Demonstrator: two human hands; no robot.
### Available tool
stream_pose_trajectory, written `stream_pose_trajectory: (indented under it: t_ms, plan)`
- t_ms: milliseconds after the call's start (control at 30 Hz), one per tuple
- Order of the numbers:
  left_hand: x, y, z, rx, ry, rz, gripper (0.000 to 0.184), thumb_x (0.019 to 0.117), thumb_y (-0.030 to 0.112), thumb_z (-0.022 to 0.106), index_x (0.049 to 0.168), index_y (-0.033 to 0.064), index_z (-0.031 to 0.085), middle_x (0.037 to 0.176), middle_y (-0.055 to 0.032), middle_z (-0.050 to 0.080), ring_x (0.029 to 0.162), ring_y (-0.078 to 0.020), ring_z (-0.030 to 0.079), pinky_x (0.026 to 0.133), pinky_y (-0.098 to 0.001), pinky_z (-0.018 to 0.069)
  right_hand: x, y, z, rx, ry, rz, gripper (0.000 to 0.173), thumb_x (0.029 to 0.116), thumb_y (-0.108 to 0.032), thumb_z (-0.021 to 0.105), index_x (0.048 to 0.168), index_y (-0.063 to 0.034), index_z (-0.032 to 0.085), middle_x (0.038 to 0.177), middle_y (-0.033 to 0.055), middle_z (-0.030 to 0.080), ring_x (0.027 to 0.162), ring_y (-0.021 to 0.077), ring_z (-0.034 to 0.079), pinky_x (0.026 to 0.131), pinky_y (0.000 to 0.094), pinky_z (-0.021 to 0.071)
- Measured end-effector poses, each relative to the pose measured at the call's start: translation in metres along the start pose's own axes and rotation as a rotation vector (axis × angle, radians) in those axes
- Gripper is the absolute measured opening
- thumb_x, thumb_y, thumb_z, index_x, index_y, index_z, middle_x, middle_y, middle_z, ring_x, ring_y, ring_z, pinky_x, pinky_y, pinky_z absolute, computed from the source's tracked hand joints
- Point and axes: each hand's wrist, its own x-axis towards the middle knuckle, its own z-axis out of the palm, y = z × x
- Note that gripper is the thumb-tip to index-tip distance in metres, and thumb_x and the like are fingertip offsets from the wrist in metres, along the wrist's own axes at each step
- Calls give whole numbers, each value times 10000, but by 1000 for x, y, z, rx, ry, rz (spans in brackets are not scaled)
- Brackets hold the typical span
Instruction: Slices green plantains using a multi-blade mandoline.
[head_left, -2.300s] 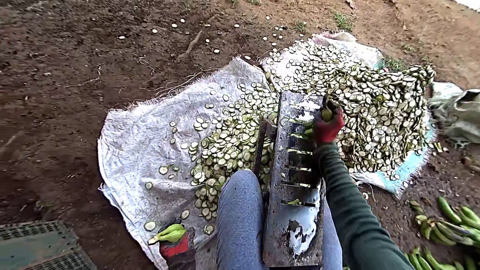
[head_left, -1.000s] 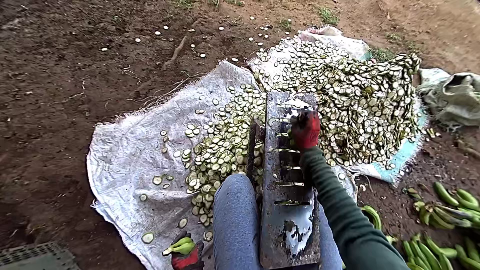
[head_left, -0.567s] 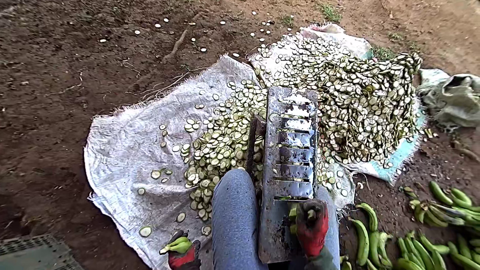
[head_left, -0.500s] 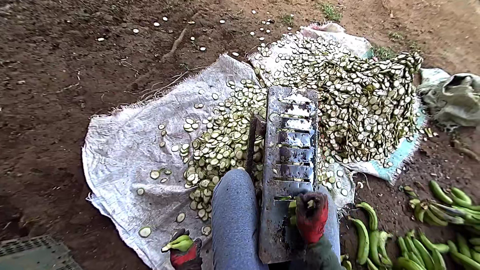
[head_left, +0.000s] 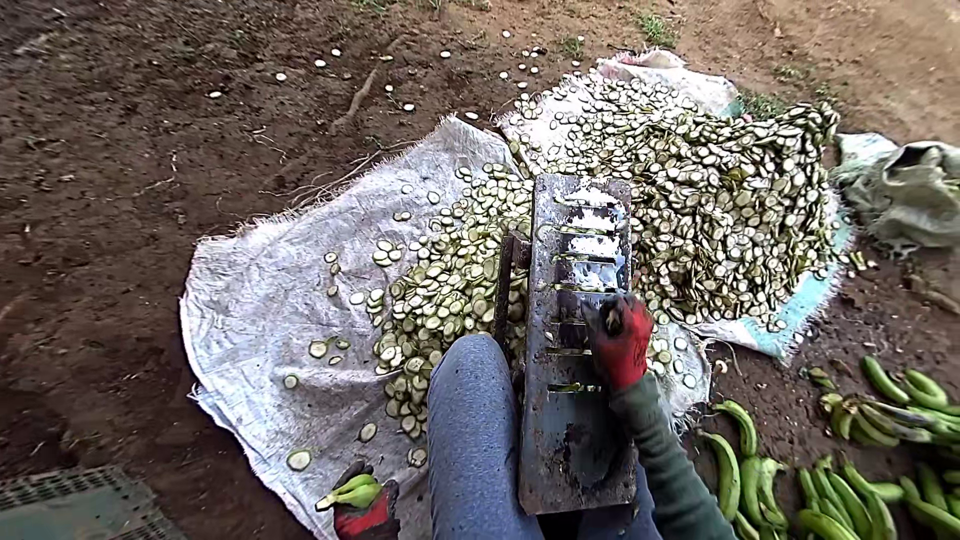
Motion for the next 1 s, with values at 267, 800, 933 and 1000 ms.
stream_pose_trajectory:
  t_ms: [267,800,933,1000]
  plan:
    - [8,-7,16,-44,31,-40,346,1114,176,213,1092,58,538,841,54,608,707,-2,590,659,-173,514,4,-8,13,-208,-26,-67,474,947,-242,567,1391,-94,640,1474,219,555,1421,507,418,1132,723,273]
    - [23,38,27,-163,-42,-4,441,1119,232,122,1028,82,527,761,67,619,653,-22,604,611,-200,516,-86,-7,-7,-108,-117,22,517,994,-353,502,1397,-58,637,1422,195,616,1407,475,470,1200,723,165]
    - [14,60,55,-93,-40,35,407,1120,184,135,1176,-32,475,872,-5,586,719,-31,580,668,-204,518,-4,-25,-1,-213,-409,192,661,995,-349,583,1578,-98,401,1552,253,455,1493,449,339,1234,639,151]
    - [4,81,62,-103,-172,33,453,1117,247,110,1188,26,499,899,9,660,786,-66,660,700,-258,559,56,-29,18,-234,-457,196,720,991,-372,614,1614,-153,328,1584,256,400,1493,440,333,1221,638,205]
